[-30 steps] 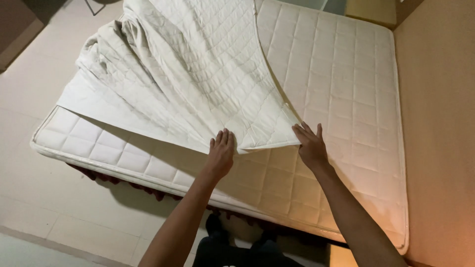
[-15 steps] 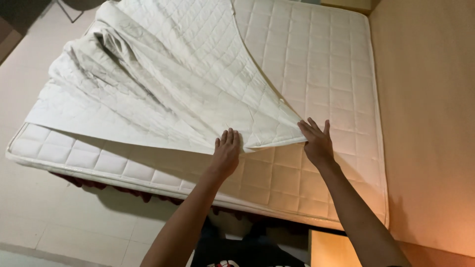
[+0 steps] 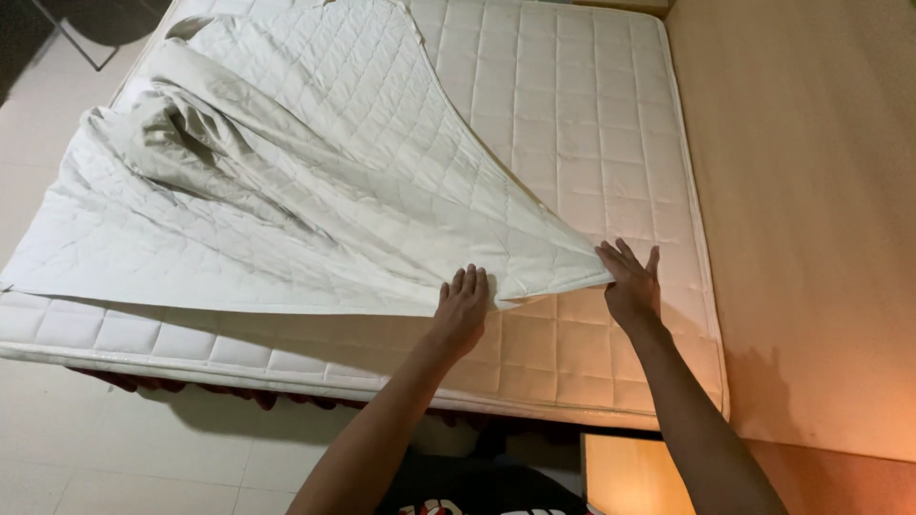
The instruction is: The person picks up a white quilted bedspread from a chair and spreads it over a mattress. They then fold the bedspread in half lengthwise and smooth it out on the mattress.
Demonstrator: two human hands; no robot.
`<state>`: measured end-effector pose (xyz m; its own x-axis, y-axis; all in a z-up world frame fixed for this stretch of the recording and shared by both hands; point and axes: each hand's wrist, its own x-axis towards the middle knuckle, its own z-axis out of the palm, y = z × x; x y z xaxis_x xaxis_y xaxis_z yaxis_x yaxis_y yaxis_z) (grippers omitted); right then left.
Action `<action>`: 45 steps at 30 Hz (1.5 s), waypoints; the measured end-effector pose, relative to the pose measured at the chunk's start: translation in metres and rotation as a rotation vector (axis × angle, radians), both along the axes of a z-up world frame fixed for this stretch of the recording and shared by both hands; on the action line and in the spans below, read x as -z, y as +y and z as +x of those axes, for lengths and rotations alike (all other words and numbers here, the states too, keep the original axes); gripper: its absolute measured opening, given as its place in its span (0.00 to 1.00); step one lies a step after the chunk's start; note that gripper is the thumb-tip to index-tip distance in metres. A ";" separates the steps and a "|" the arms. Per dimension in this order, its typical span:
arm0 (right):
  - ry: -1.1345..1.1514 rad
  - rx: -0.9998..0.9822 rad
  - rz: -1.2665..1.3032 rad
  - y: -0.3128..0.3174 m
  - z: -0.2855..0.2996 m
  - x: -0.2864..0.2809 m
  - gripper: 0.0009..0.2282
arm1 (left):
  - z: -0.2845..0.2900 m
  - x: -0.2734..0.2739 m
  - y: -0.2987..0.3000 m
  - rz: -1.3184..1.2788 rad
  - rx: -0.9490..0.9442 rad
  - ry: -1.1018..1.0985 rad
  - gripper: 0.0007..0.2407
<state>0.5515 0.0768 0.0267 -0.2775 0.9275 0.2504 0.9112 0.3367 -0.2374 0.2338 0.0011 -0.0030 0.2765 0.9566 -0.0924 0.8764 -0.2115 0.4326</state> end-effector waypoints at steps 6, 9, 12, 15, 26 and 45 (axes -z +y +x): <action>0.053 -0.161 -0.085 0.011 -0.001 0.022 0.26 | 0.003 -0.024 -0.006 0.005 -0.022 -0.037 0.32; 0.050 -0.173 -0.146 0.008 -0.011 0.004 0.24 | -0.002 -0.037 -0.004 0.014 -0.080 -0.041 0.34; 0.069 -0.174 -0.091 0.014 -0.010 0.005 0.22 | -0.008 -0.042 0.002 0.024 -0.112 -0.035 0.35; 0.075 -0.155 -0.084 0.018 -0.018 0.003 0.22 | -0.014 -0.037 0.009 0.053 -0.136 -0.035 0.33; 0.095 -0.240 -0.064 0.035 -0.082 -0.022 0.23 | -0.057 -0.055 0.002 0.099 -0.291 -0.039 0.31; 0.057 -0.548 -0.023 0.041 -0.287 -0.048 0.28 | -0.202 -0.074 -0.056 0.119 -0.659 -0.017 0.30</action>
